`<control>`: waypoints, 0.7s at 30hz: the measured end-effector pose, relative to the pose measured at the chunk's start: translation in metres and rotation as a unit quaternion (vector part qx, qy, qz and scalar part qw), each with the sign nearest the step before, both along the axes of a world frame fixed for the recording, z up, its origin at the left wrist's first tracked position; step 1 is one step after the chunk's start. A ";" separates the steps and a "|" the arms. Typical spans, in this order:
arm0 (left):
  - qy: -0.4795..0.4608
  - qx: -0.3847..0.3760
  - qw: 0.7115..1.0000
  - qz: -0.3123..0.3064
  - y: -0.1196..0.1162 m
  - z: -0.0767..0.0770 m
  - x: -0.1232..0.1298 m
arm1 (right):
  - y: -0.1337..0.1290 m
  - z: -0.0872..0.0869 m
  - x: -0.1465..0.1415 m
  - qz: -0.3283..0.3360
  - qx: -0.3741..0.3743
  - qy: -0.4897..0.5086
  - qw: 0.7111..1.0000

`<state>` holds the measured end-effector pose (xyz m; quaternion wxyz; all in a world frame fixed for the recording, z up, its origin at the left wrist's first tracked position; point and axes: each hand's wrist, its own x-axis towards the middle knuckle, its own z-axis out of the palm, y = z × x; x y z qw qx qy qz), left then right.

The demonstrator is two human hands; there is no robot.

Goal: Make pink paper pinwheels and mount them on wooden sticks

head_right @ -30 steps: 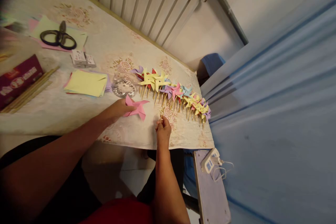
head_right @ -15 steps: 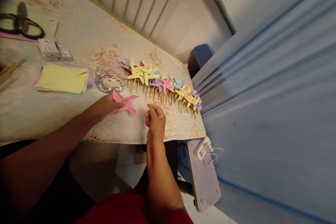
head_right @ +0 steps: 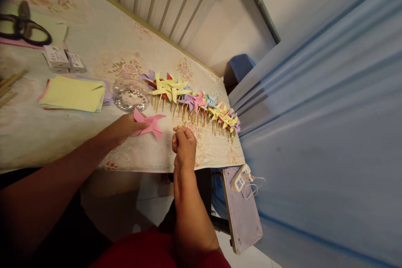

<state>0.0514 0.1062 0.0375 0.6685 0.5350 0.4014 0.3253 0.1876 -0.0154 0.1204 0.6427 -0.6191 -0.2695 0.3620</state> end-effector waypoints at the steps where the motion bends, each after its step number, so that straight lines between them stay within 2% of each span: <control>1: -0.002 -0.001 1.000 0.001 0.000 0.000 0.000 | 0.000 0.000 0.000 0.000 0.000 -0.001 1.000; 12: -0.005 -0.016 1.000 -0.001 -0.002 0.003 0.000 | -0.001 -0.002 -0.003 -0.009 -0.008 0.004 1.000; 16: 0.002 -0.003 1.000 -0.004 -0.001 0.000 0.000 | -0.001 -0.003 -0.002 -0.022 -0.015 0.001 1.000; 21: 0.018 0.007 1.000 -0.008 0.001 -0.003 -0.001 | -0.001 -0.002 -0.002 -0.004 -0.006 0.007 1.000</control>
